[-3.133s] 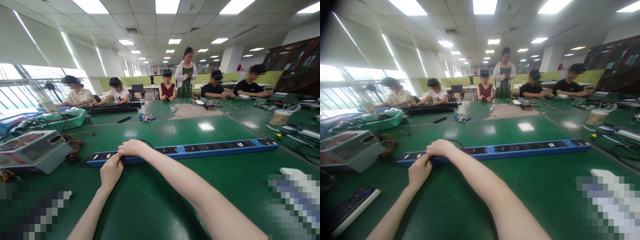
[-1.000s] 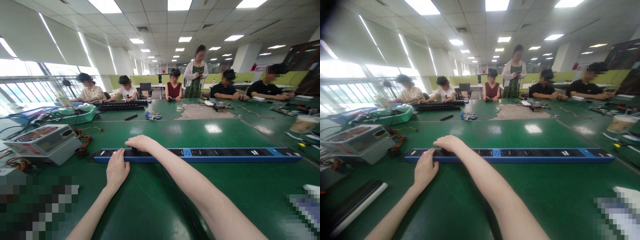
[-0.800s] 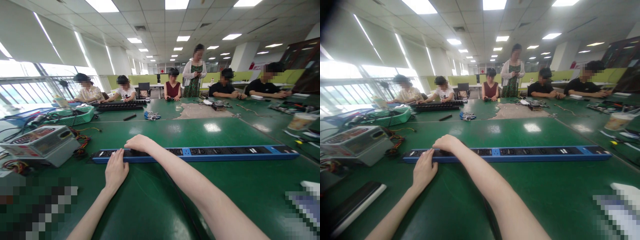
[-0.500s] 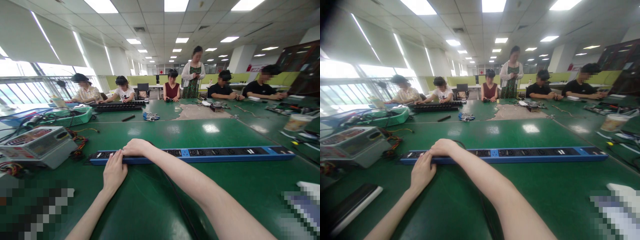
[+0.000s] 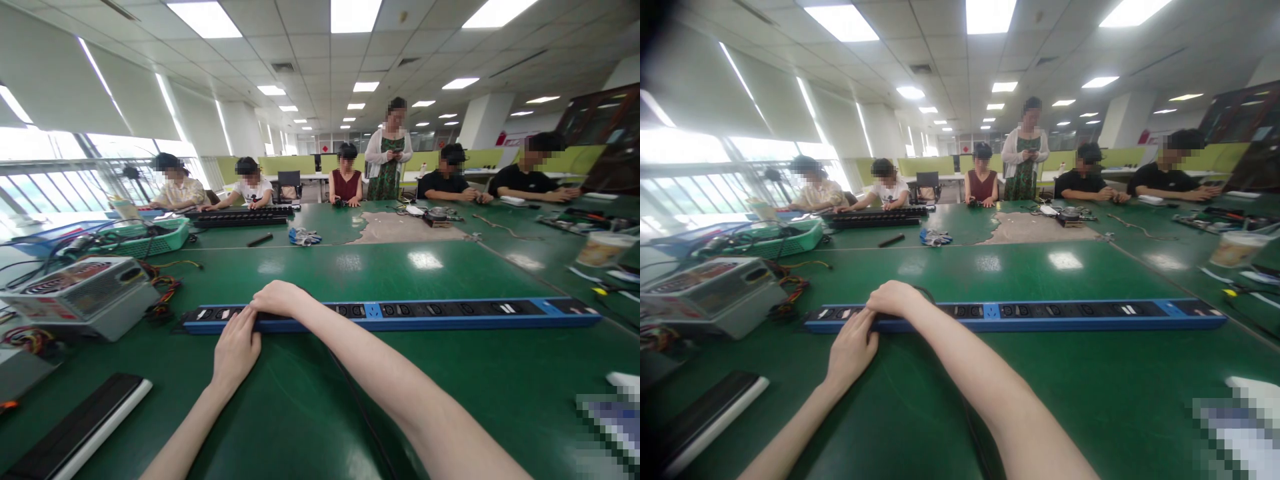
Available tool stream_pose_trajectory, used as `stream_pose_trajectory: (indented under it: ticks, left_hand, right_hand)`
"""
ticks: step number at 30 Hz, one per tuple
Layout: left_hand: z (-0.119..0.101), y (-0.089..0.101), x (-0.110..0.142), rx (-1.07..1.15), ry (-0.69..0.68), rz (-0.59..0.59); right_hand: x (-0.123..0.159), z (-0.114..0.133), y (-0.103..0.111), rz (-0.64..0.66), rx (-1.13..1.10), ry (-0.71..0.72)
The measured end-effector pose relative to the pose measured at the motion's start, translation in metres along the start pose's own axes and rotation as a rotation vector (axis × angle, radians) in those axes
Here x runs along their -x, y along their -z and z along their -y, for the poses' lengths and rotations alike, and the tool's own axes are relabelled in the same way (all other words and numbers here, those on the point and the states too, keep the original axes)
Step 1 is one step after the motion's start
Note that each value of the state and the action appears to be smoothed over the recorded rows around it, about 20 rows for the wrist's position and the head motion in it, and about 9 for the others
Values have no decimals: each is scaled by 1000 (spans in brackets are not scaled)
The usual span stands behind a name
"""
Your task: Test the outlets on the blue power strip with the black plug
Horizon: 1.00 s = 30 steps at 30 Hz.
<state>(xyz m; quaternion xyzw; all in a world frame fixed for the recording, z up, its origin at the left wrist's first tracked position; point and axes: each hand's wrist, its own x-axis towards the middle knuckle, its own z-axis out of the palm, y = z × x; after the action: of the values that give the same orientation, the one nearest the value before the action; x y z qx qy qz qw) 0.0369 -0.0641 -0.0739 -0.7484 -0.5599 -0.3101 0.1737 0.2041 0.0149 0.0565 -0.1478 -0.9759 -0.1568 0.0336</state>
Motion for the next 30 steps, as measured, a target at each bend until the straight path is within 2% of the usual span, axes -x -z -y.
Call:
stream_pose_trajectory:
  ticks: [6,11,15,21,23,30]
  left_hand:
    - [0,0,-1,-15,7,10]
    - [2,-4,-1,-14,6,6]
    - [3,-5,0,-13,6,7]
    - [3,-4,0,-14,-6,-4]
    - [3,-3,0,-18,-9,0]
    - [3,-3,-1,-9,-14,-11]
  right_hand:
    - [-1,4,-4,-37,31,5]
    - [-4,5,-5,-13,29,-14]
    - [-4,5,-9,-56,40,-19]
    - [-1,8,-16,-93,23,-136]
    - [-1,8,-15,-94,30,-149]
    - [0,-8,2,-1,-4,-58]
